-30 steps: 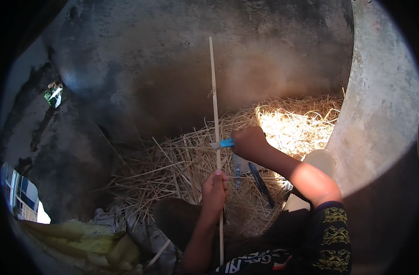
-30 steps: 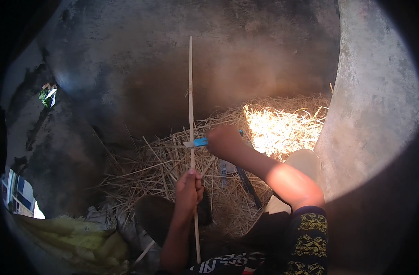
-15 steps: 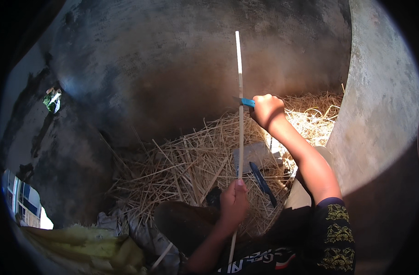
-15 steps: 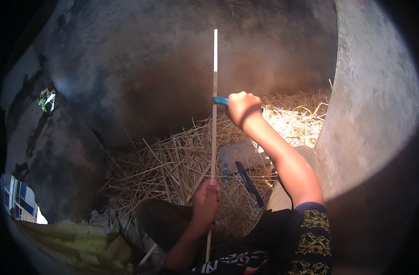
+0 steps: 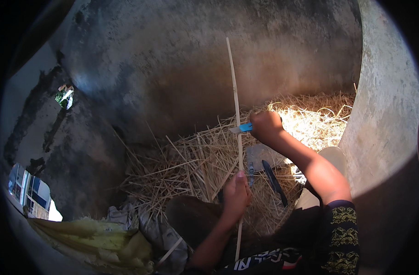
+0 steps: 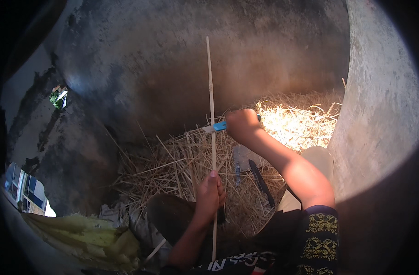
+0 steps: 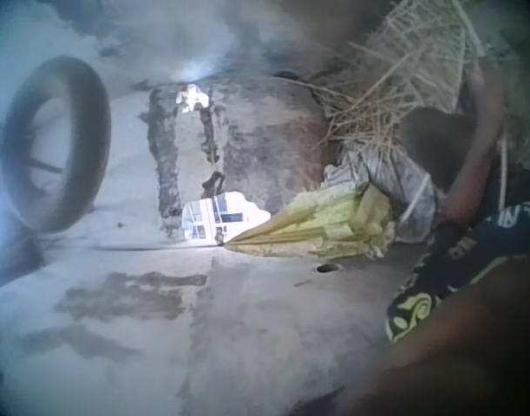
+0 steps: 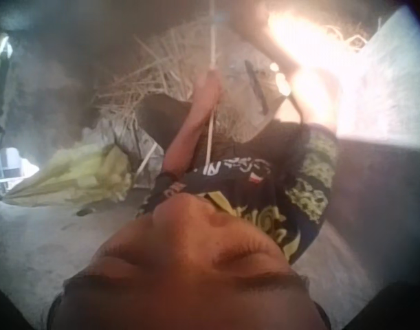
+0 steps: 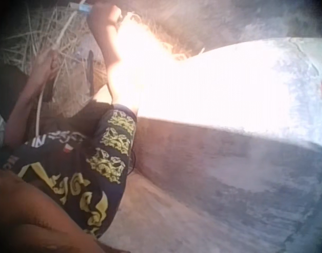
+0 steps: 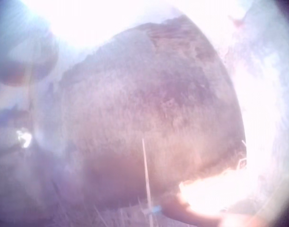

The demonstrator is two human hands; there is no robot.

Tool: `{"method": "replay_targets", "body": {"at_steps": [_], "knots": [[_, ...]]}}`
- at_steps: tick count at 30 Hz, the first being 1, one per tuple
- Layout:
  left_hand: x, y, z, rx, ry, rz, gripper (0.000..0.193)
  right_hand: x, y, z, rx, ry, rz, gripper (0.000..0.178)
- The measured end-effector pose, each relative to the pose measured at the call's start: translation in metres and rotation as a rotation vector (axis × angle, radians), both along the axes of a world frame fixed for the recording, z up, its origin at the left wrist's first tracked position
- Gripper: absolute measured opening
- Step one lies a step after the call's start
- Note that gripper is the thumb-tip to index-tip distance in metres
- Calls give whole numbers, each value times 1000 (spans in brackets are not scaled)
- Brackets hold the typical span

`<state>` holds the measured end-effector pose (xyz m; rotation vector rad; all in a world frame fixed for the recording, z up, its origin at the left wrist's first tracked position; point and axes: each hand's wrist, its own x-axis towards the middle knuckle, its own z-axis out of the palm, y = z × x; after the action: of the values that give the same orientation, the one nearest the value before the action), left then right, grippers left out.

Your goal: The person sits on the floor and uses a utility knife to shave thin strips from a long bamboo stick. They hold the stick with one hand and scrape the blade along its length to remove the outer layer, creating a pile of shavings.

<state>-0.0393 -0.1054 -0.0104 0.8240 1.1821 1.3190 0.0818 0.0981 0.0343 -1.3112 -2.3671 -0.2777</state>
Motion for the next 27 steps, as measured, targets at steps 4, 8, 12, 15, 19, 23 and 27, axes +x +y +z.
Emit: {"method": "replay_targets", "body": {"at_steps": [4, 8, 12, 15, 19, 23, 27], "knots": [[6, 1, -10, 70, 148, 9, 37, 8, 16, 3, 166, 144, -83, 12], [13, 3, -16, 94, 312, 14, 38, 29, 44, 7, 321, 267, -179, 11], [13, 7, -25, 192, 509, 39, 38, 31, 55, 11, 243, 266, -257, 9], [7, 7, -31, 185, 547, 42, 37, 35, 49, 23, -394, 448, -53, 29], [5, 4, -14, 149, 350, -21, 35, 48, 38, 36, -885, 790, 198, 37], [1, 2, -9, 137, 305, -1, 34, 47, 28, 45, -866, 1182, 262, 30], [-3, 10, -22, 152, 345, 14, 33, 45, 15, 52, -772, 1312, 257, 32]]}}
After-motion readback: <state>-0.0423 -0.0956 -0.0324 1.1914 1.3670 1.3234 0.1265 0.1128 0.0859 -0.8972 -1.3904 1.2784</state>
